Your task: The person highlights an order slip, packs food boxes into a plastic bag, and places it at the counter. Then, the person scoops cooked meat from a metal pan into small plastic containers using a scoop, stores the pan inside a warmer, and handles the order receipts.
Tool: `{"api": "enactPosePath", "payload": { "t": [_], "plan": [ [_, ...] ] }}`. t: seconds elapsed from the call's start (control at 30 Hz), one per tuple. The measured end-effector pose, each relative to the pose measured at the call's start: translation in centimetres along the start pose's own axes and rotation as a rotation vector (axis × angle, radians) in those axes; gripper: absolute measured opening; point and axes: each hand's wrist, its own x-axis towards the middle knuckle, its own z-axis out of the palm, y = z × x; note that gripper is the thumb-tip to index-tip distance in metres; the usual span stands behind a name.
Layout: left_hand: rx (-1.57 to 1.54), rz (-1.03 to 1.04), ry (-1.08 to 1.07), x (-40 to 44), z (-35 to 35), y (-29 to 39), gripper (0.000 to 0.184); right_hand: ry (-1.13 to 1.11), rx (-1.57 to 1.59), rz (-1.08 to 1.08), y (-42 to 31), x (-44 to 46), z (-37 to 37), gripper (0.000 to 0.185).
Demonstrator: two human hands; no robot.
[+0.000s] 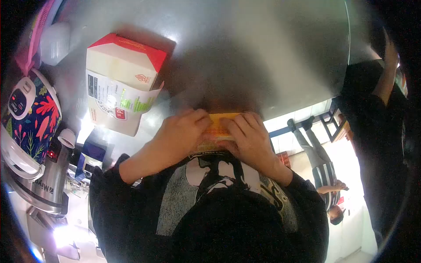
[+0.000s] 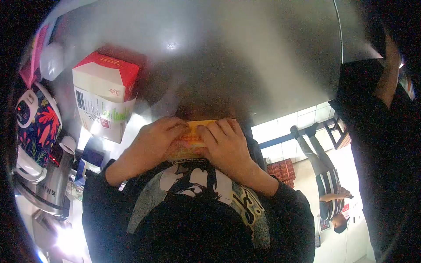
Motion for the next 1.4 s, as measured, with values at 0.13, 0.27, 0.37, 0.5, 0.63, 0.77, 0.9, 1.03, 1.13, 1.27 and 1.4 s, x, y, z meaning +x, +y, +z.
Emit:
{"api": "enactPosePath", "payload": {
  "t": [0.13,0.27,0.37,0.5,0.63,0.77,0.9,1.03,1.13,1.27,1.4],
  "plan": [
    [-0.022,0.032,0.230,-1.0,1.5,0.6,0.037,0.009,0.065,0.002,0.2,-0.1,0.0,0.043],
    [0.026,0.028,0.255,-1.4,2.6,0.8,0.049,0.052,0.086,-0.030,0.2,-0.2,0.2,0.040],
    [0.014,-0.016,0.236,-1.3,2.8,1.1,0.044,0.069,0.036,-0.021,0.1,-0.2,0.5,0.038],
    [0.128,-0.008,0.271,-1.1,3.7,1.0,0.045,0.039,-0.006,0.022,0.1,-0.3,0.9,0.037],
    [0.122,-0.012,0.286,-1.2,3.9,1.0,0.036,0.014,-0.031,0.012,0.0,-0.1,0.5,0.041],
    [0.033,0.007,0.409,-1.4,4.6,0.5,0.033,0.037,-0.049,0.023,0.0,-0.3,0.7,0.041],
    [-0.003,0.005,0.447,-1.4,5.0,0.5,0.032,-0.001,-0.020,-0.028,0.6,-0.3,0.7,0.040],
    [0.014,-0.043,0.446,-1.3,5.0,0.6,0.031,0.025,0.029,0.061,0.2,-0.2,0.7,0.035],
    [-0.070,-0.104,0.449,-1.2,5.0,0.2,0.034,0.066,0.137,0.138,-0.1,0.1,0.5,0.033],
    [-0.125,-0.098,0.392,-1.3,4.6,-0.1,0.040,0.029,0.126,0.066,0.4,0.2,0.2,0.032],
    [-0.139,-0.091,0.365,-1.4,4.3,0.4,0.039,0.002,0.145,0.044,0.7,0.0,-0.2,0.031]
  ]
}}
